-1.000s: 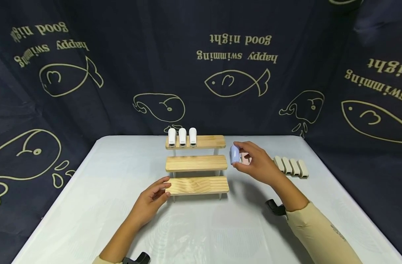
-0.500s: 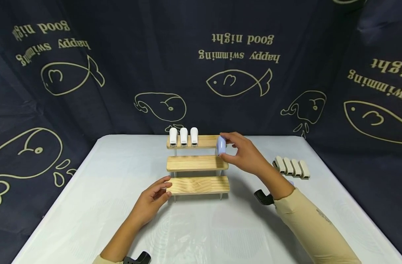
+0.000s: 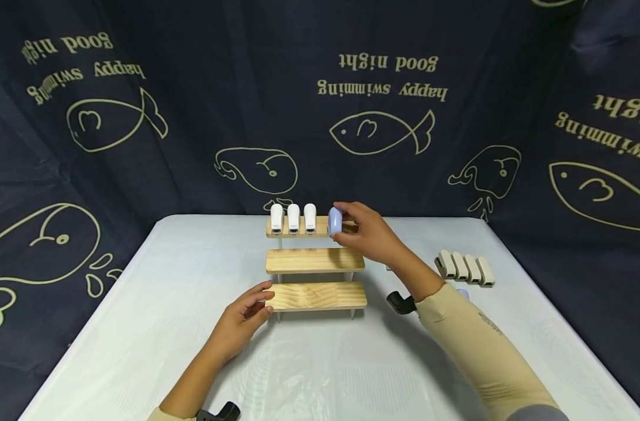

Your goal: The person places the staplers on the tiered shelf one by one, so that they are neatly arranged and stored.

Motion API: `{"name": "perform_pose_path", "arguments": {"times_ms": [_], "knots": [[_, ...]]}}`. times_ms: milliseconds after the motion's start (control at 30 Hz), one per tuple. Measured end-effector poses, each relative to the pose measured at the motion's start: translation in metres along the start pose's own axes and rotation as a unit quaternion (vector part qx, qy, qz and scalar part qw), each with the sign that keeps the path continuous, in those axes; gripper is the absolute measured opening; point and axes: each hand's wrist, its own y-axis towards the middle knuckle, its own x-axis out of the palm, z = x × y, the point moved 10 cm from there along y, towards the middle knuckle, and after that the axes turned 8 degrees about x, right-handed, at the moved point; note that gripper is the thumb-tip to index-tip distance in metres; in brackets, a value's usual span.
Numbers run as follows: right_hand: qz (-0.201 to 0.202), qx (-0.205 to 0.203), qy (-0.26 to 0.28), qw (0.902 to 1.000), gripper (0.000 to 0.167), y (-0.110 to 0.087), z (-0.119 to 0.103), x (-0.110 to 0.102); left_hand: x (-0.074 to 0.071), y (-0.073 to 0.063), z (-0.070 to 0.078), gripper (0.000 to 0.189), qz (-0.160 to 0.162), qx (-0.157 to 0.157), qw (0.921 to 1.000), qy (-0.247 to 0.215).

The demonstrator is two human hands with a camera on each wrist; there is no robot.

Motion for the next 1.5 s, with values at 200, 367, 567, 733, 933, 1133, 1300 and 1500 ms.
{"name": "perform_pose_path", "arguments": {"times_ms": [200,367,567,733,933,1133,1300,1500], "knots": [[-0.007,0.015,0.004,0.9998,0.064,0.010,0.004,0.007,0.001,0.000,0.001,0.031,-0.004,0.004,1.0000,-0.001],[-0.015,0.027,0.012,0.9994,0.064,0.018,0.009,0.013,0.001,0.000,-0.001,0.032,-0.007,0.001,1.0000,-0.002],[-0.016,0.041,0.028,0.9987,0.067,0.023,0.015,0.019,0.002,0.000,-0.001,0.032,-0.010,-0.001,0.9999,0.000],[-0.014,0.038,0.039,0.9984,0.066,0.023,0.014,0.020,0.002,0.000,0.000,0.033,-0.011,-0.002,0.9999,-0.004],[-0.016,0.034,0.036,0.9986,0.066,0.024,0.014,0.021,0.001,0.001,0.000,0.032,-0.010,0.001,0.9999,-0.002],[-0.021,0.031,0.007,0.9993,0.068,0.024,0.013,0.023,-0.001,0.001,0.000,0.031,-0.003,0.009,0.9999,-0.005],[-0.026,0.022,0.002,0.9994,0.071,0.022,0.013,0.021,-0.001,0.000,0.001,0.031,-0.002,0.011,0.9999,-0.001],[-0.023,0.018,0.018,0.9994,0.067,0.011,0.018,0.014,0.000,0.000,0.000,0.031,-0.001,0.013,0.9999,-0.001]]}}
